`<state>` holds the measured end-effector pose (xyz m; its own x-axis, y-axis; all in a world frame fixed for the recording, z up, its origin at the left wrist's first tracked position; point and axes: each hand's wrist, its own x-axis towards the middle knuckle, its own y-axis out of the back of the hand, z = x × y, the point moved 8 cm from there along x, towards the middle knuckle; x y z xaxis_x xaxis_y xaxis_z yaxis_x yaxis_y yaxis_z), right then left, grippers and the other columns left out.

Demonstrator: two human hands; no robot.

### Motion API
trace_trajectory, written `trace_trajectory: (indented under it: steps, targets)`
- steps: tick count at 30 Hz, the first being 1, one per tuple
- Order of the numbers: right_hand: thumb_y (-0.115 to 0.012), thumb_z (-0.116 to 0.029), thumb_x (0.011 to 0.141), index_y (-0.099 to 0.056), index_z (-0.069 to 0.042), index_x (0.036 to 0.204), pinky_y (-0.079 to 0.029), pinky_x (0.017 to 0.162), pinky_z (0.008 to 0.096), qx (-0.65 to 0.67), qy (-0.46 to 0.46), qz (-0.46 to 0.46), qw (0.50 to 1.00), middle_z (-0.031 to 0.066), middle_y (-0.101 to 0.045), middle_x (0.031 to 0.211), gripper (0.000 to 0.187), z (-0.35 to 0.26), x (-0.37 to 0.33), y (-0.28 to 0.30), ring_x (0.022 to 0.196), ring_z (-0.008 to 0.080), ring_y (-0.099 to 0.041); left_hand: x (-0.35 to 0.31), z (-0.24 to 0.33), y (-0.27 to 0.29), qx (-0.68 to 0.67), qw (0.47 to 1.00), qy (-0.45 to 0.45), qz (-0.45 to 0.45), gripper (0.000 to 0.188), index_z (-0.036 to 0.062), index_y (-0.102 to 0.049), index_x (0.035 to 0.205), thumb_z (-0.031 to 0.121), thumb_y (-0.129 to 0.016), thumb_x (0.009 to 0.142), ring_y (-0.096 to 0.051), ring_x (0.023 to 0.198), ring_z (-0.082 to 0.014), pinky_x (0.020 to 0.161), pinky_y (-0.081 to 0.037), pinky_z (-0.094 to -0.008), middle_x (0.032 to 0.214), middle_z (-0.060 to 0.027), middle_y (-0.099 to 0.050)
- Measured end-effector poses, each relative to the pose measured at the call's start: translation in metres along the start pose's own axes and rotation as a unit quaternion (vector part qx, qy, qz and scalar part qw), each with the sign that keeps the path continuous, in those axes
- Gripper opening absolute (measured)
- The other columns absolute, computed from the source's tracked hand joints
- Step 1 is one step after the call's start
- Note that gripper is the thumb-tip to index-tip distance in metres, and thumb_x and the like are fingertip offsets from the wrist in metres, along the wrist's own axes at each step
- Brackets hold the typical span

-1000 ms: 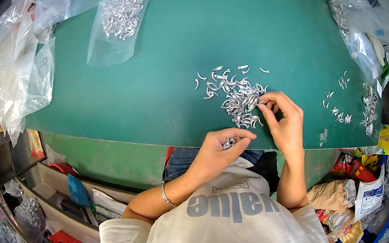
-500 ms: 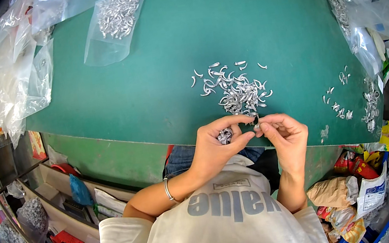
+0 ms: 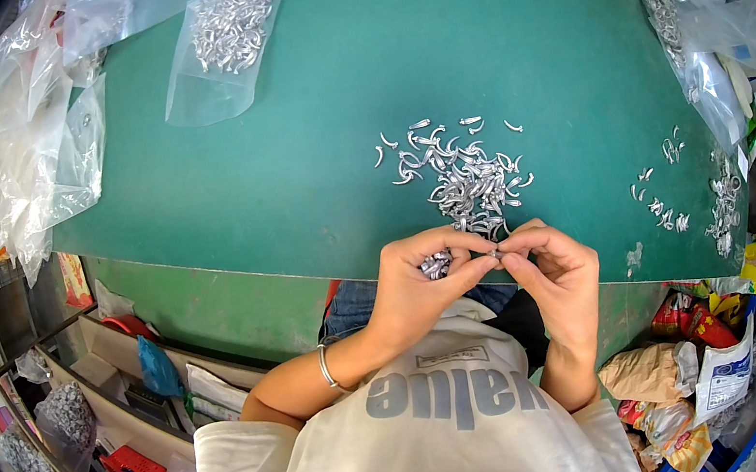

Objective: The person sits at a green workbench and repeatedly picks up small, silver, curved metal pieces from a pile. They manipulate each piece with both hands, seemingly inspecting or adjusting it, before placing it back onto the table. The process is repetitive and involves handling the small components one by one.

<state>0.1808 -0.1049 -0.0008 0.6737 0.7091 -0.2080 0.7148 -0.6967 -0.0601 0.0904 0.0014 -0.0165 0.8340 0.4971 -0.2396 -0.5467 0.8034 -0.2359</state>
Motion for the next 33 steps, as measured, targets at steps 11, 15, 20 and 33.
trace_trajectory:
  steps: [11,15,20,33]
  targets:
    - [-0.06,0.008,0.078,-0.063,0.003,0.085,-0.04,0.066,0.0217,-0.006,0.003,0.023,1.0,0.0063,-0.061,0.08,0.009,-0.001,0.003,0.008,0.074,0.01,-0.053,-0.007,-0.029,-0.016,-0.318,0.915,0.232,-0.09,0.013,-0.0012,-0.059,0.09,0.009,-0.064,0.082,-0.035,0.054,-0.0023,0.046,-0.026,-0.0189,0.062,0.0043,-0.045]
    - [-0.064,0.004,0.074,-0.061,0.001,0.08,-0.04,0.064,0.0256,-0.243,0.094,0.078,0.962,0.007,-0.061,0.076,0.008,-0.012,0.014,0.02,0.071,0.0152,-0.054,-0.017,-0.021,-0.032,-0.386,0.864,0.229,-0.228,0.021,0.0012,-0.05,0.087,0.019,-0.061,0.083,-0.032,0.052,-0.0055,0.045,-0.022,-0.0204,0.074,-0.0017,-0.044]
    - [-0.072,-0.007,0.068,-0.062,-0.005,0.078,-0.034,0.071,0.0344,-0.513,0.16,0.095,0.838,0.0053,-0.057,0.081,0.014,-0.017,0.02,-0.003,0.079,0.0232,-0.05,-0.013,-0.019,-0.037,-0.413,0.85,0.22,-0.243,0.02,0.0011,-0.048,0.081,0.019,-0.057,0.083,-0.034,0.052,-0.0082,0.044,-0.023,-0.0214,0.076,-0.0051,-0.046]
    - [-0.067,-0.007,0.067,-0.063,-0.007,0.078,-0.029,0.073,0.0348,-0.511,0.319,0.014,0.798,0.002,-0.058,0.081,0.012,-0.051,-0.005,-0.024,0.079,0.0186,-0.054,0.002,-0.016,-0.001,-0.117,0.983,0.14,-0.023,0.017,0.0025,-0.065,0.099,0.005,-0.062,0.083,-0.039,0.057,-0.0018,0.047,-0.029,-0.0172,0.066,0.004,-0.051]
